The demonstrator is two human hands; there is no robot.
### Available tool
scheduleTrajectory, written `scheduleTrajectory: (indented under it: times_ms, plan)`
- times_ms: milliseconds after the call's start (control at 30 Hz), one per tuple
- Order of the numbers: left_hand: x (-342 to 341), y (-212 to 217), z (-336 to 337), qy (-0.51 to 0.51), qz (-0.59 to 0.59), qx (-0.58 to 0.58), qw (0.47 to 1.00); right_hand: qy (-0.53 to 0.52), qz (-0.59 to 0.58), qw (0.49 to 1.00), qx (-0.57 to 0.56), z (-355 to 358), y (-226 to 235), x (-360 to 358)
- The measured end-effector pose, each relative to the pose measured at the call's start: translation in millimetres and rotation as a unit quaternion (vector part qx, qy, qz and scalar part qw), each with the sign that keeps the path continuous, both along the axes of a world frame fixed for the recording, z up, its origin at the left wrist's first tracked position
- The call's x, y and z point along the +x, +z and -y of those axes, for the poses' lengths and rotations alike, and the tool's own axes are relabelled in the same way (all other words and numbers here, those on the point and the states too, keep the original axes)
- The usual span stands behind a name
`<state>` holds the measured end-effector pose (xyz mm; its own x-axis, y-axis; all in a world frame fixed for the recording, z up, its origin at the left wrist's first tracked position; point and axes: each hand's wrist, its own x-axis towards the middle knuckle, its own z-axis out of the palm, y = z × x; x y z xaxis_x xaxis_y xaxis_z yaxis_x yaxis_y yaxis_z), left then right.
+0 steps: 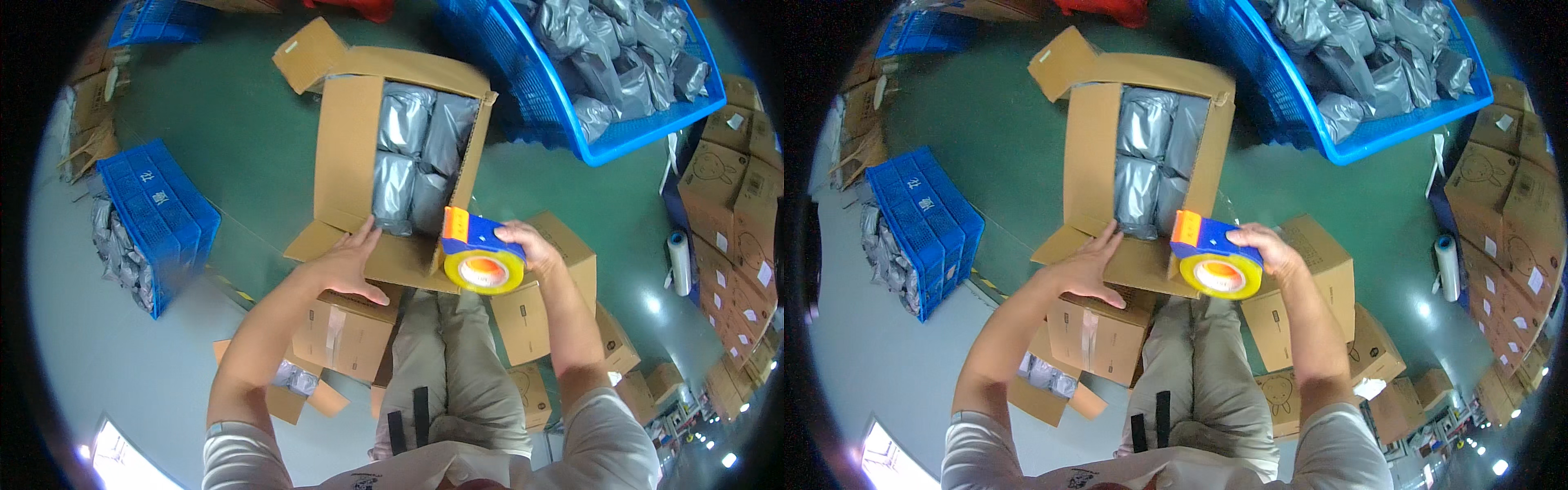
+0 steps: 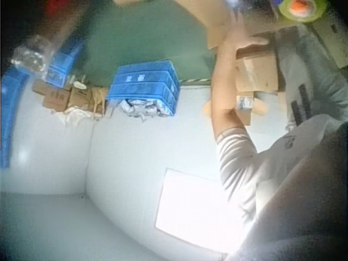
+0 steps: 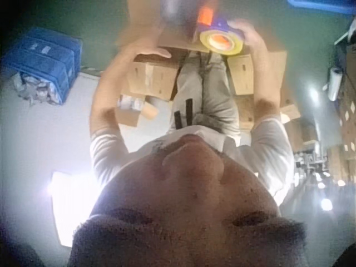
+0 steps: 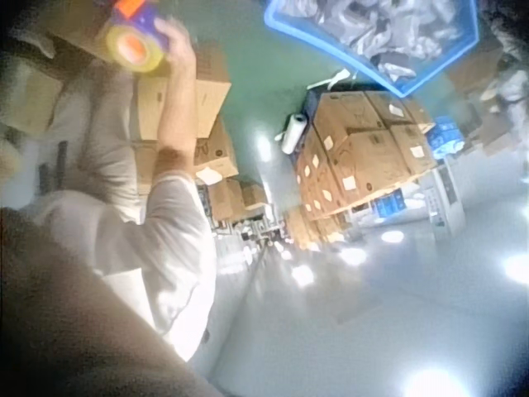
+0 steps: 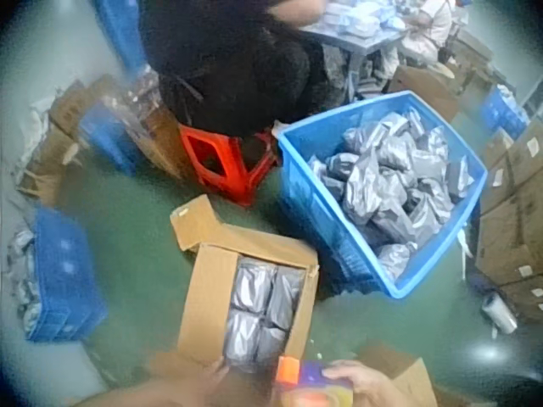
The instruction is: The person picks up cardboard boxes containing packaged items, folds the top flaps down by hand, and applies adhesive tape across the seams using a tape dispenser. The person handles multiple boxes sequentially, moving them to a stack after sealing each one.
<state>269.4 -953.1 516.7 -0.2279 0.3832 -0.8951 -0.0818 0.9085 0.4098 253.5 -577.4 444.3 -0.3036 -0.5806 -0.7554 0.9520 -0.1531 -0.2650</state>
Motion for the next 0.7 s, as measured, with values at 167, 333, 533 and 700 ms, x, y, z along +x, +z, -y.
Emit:
scheduleTrajectory:
  times_ms: [167,333,533,700]
  plan:
    - [3.5,-49.6,-6.8,-0.155,-0.035,-0.002,0.987,0.293,-0.262,0.883,0.257,71.4,5.5,-79.5]
    - [-21.5,-40.7,-1.5,-0.042,-0.096,0.036,0.994,0.405,-0.253,0.772,0.420,135.9,3.5,-83.3]
    - [-99.3,-55.4,-20.9,-0.117,-0.292,-0.039,0.949,0.165,-0.276,0.821,0.473,89.7,-0.5,-94.9]
    - [-74.8,-135.1,-15.2,-0.143,-0.560,0.074,0.812,0.056,-0.317,0.798,0.509,74.7,48.7,-135.3]
